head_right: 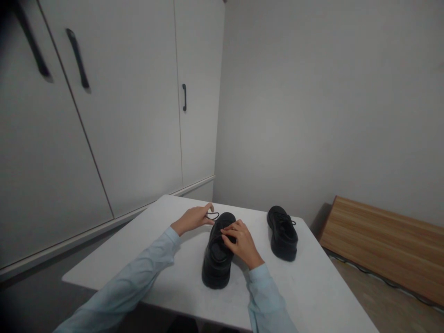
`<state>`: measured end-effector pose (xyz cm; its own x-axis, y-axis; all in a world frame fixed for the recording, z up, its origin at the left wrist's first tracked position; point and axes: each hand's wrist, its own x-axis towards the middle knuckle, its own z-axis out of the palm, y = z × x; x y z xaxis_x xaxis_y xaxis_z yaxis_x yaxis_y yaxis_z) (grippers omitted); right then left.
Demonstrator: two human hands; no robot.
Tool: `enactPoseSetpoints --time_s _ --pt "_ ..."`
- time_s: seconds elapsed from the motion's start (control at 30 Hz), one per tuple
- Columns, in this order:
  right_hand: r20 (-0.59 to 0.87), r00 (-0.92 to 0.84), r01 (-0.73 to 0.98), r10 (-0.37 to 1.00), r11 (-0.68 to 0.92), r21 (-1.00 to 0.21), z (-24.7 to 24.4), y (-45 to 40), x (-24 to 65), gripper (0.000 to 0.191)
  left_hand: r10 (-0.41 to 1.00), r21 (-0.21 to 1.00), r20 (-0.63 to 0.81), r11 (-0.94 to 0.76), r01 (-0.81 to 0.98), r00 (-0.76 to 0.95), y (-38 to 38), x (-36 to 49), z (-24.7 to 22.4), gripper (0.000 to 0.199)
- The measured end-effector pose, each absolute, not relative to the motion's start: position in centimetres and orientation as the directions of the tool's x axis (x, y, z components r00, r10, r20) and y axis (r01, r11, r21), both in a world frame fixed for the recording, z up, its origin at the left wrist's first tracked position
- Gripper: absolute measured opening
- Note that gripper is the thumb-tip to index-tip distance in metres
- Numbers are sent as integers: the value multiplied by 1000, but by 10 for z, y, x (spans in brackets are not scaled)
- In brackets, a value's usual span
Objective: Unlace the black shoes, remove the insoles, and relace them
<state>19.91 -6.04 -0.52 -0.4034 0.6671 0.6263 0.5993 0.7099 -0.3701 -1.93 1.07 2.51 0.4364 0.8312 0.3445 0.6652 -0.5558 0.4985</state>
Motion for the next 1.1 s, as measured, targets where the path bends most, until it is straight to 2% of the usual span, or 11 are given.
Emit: enactPoseSetpoints --time_s 0.17,0.3,0.4,0.6,0.67,0.77,0.83,0.9,1.0,1.1 --pt "622 -405 598 670 709 -374 -5 -61 199 19 824 385 275 -566 729 495 5 -26 12 10" --pt "615 -406 605 676 703 -374 -5 -61 199 18 779 362 298 -627 690 552 8 -35 13 23" --pt "613 -400 607 681 699 -379 -6 -60 199 17 765 419 363 -644 640 533 13 -43 16 30" --pt "611 -390 569 689 702 -428 -4 -61 200 20 790 634 487 -613 471 373 18 -52 22 32" --pt "607 -385 549 695 701 -455 -2 -61 201 22 835 763 476 -548 343 276 18 -51 24 34" --pt "600 -377 526 706 696 -489 -1 -61 202 23 911 921 389 -384 -62 141 17 -45 30 33" --pt "596 -375 516 710 694 -502 -1 -61 203 25 939 896 325 -268 -354 112 14 -40 37 31" --pt "591 -376 512 714 691 -510 -2 -60 203 26 953 819 282 -180 -545 109 9 -36 46 26" --pt "584 -377 513 719 687 -514 -2 -60 204 27 962 726 249 -111 -679 109 3 -31 59 17" --pt "586 -380 511 716 690 -512 -2 -60 204 28 964 689 245 -96 -718 106 -2 -28 69 15"
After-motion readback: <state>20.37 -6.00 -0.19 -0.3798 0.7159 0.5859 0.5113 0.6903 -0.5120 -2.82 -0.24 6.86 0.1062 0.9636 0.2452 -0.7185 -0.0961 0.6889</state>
